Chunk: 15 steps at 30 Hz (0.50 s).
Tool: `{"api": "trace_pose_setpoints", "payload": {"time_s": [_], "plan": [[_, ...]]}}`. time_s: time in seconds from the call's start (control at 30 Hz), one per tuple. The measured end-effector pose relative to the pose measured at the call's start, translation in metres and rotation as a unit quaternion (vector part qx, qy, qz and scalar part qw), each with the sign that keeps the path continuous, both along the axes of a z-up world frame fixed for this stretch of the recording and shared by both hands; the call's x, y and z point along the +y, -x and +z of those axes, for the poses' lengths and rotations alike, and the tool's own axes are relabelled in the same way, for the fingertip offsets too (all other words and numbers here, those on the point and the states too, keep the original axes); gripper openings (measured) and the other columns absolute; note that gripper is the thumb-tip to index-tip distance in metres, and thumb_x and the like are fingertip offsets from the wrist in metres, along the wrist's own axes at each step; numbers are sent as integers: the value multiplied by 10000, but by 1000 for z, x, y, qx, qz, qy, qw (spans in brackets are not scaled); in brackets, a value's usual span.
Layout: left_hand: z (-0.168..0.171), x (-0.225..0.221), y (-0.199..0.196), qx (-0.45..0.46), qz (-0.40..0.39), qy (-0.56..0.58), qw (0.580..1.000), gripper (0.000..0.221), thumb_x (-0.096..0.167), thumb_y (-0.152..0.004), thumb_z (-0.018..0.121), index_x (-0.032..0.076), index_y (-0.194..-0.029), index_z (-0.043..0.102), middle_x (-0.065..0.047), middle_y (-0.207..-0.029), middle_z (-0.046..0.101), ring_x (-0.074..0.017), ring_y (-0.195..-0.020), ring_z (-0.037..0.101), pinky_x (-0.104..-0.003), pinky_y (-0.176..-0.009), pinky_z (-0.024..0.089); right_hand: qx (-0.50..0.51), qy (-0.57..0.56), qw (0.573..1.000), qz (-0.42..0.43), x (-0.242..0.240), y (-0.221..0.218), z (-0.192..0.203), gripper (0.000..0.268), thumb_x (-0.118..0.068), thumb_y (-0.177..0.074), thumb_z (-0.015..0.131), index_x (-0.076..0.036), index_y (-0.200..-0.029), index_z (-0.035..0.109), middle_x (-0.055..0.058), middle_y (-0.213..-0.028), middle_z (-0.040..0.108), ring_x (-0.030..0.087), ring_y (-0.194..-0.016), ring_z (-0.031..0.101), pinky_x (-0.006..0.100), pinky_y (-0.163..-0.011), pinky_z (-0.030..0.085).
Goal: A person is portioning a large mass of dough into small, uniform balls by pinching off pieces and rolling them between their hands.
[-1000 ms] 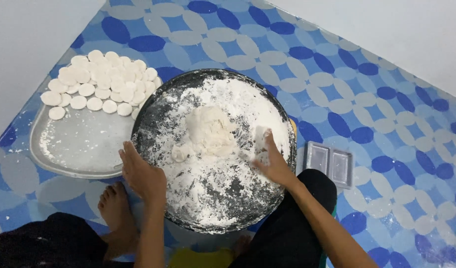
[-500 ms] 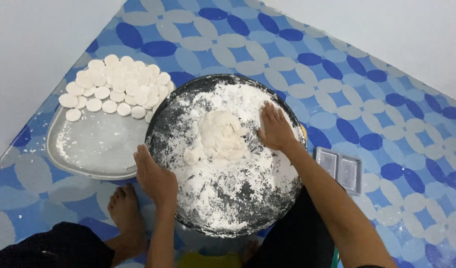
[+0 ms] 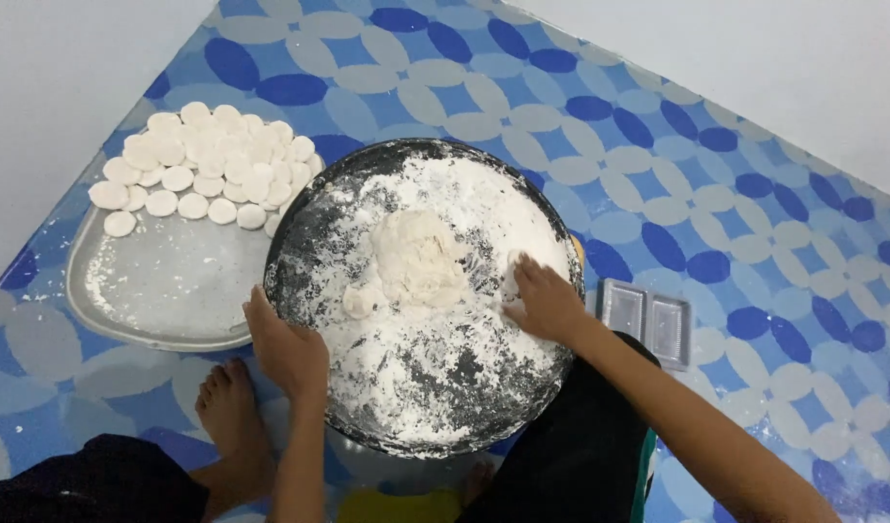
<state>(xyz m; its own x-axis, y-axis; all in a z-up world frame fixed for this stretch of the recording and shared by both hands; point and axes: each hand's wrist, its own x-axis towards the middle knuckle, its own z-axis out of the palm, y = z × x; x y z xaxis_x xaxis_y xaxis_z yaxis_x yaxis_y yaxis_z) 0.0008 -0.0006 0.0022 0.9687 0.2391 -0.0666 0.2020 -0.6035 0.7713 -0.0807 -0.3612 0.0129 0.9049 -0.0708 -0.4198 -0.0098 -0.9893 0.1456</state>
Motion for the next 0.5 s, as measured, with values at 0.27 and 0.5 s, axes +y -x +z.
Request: {"api": "trace_pose_setpoints", "payload": {"time_s": [0.27,0.5], "plan": [[2,0,1,-3,-3,21,1000,601,-100,-1020,357,30,-1602,282,-344,-1554,338,-469,-1466,310,-639,-1125,368,-28,-146,983,-108,20,39,57,591,-307,-930,629,-49,-1448,512,206,-1435,541,347,-1307,548,473,-1146,406],[-10,0,2,-1,6,22,1000,652,-66,-992,442,44,-1617,293,-311,-1580,333,-434,-1482,306,-612,-1132,352,-252,-88,964,-5,1,37,12,408,-160,-855,733,-84,-1255,696,140,-1377,634,318,-1276,589,468,-1085,453]]}}
